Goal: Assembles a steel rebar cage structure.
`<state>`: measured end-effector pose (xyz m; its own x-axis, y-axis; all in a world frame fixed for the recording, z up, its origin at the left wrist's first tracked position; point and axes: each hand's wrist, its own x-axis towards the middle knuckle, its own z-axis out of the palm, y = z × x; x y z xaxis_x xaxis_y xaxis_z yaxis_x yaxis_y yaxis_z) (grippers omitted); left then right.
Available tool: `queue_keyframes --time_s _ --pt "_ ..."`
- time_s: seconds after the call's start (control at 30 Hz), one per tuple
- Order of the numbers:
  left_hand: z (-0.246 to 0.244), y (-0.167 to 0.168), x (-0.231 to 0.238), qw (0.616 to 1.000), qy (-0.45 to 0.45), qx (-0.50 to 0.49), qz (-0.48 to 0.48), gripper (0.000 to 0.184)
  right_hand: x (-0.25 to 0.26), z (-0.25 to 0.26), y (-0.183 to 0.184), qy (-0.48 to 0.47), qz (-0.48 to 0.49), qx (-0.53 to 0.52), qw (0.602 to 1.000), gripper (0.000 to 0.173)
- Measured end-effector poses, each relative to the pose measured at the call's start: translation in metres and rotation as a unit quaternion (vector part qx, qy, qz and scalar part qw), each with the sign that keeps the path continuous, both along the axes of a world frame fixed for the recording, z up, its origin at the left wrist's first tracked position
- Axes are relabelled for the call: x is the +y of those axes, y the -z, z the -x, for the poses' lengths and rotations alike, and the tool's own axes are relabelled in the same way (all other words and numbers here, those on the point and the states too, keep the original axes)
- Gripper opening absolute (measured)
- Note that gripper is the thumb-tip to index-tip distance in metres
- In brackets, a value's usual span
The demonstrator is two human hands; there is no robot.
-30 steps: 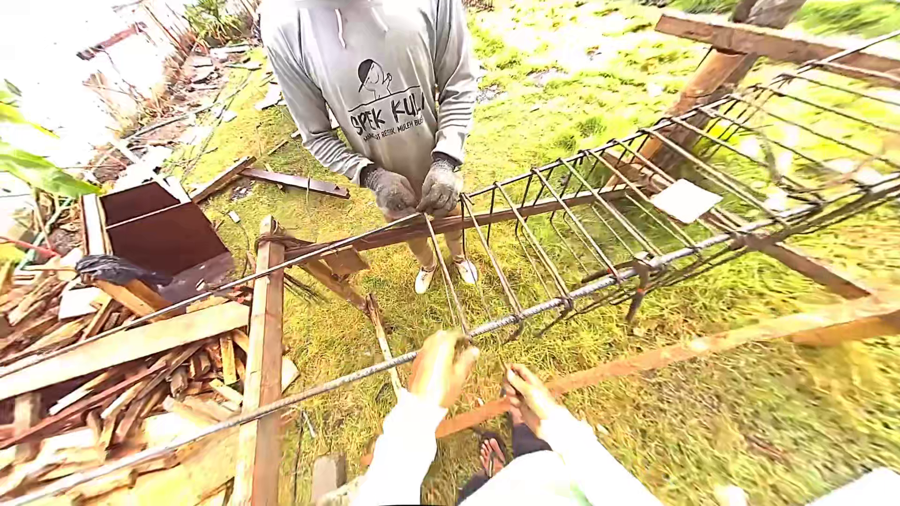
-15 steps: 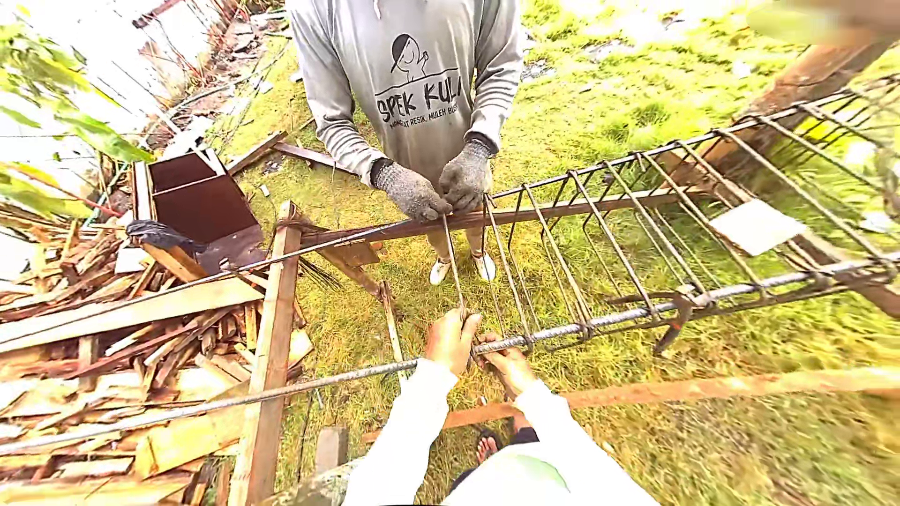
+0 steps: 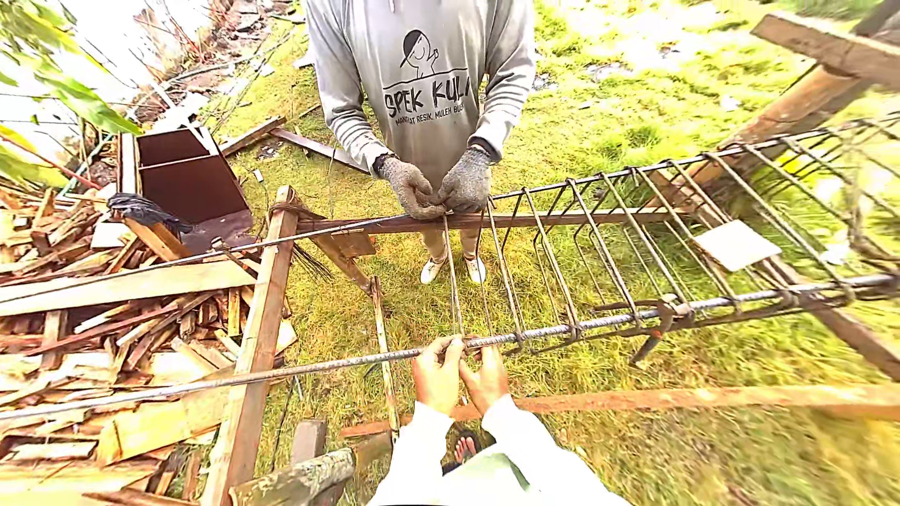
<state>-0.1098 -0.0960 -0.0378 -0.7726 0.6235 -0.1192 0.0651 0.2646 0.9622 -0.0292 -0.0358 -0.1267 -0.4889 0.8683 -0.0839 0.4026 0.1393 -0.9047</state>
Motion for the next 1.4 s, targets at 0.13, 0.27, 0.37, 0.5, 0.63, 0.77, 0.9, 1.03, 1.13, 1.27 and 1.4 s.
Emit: queue_keyframes --time_s 0.13,0.27,0.37,0.5,0.63,0.77,0.9,1.03,1.13,1.27,1.4 --pt "0.000 0.008 -0.012 0.999 -0.004 -0.013 -0.033 0.021 0.002 -0.004 0.001 -0.013 -0.005 0.017 1.000 0.068" --pt "-0.004 0.009 -0.019 0.994 -0.025 -0.088 -0.055 0.023 0.002 -0.003 0.001 -0.021 -0.030 -0.001 0.999 0.060" --pt "-0.007 0.009 -0.025 0.984 -0.043 -0.166 -0.049 0.023 0.000 -0.001 0.002 -0.024 -0.048 -0.012 0.998 0.068" --pt "0.001 0.027 -0.027 0.931 -0.098 -0.342 -0.082 0.023 0.000 0.000 -0.001 -0.019 -0.042 -0.041 0.998 0.064" --pt "0.013 0.060 -0.027 0.881 -0.095 -0.456 -0.084 0.016 0.003 -0.002 0.005 -0.029 -0.087 -0.067 0.994 0.062" --pt "0.035 0.090 -0.021 0.870 -0.028 -0.483 -0.099 0.011 0.019 -0.019 -0.002 -0.116 -0.043 -0.054 0.991 0.067" --pt "0.060 0.124 0.002 0.864 0.064 -0.471 -0.165 0.016 0.023 -0.027 -0.018 -0.135 0.081 -0.029 0.987 0.069" --pt "0.053 0.114 0.031 0.841 0.068 -0.490 -0.220 0.021 0.006 -0.009 -0.037 -0.033 0.144 -0.037 0.988 0.056" --pt "0.032 0.092 0.032 0.842 0.021 -0.486 -0.234 0.023 -0.001 -0.005 -0.038 -0.004 0.158 -0.027 0.987 0.051" --pt "0.024 0.078 0.017 0.908 -0.044 -0.406 -0.100 0.040 -0.003 -0.006 -0.041 -0.002 0.162 -0.025 0.986 0.050" --pt "0.026 0.043 -0.027 0.975 -0.001 -0.144 0.171 0.030 0.000 -0.009 -0.034 -0.020 0.137 -0.047 0.989 0.054"
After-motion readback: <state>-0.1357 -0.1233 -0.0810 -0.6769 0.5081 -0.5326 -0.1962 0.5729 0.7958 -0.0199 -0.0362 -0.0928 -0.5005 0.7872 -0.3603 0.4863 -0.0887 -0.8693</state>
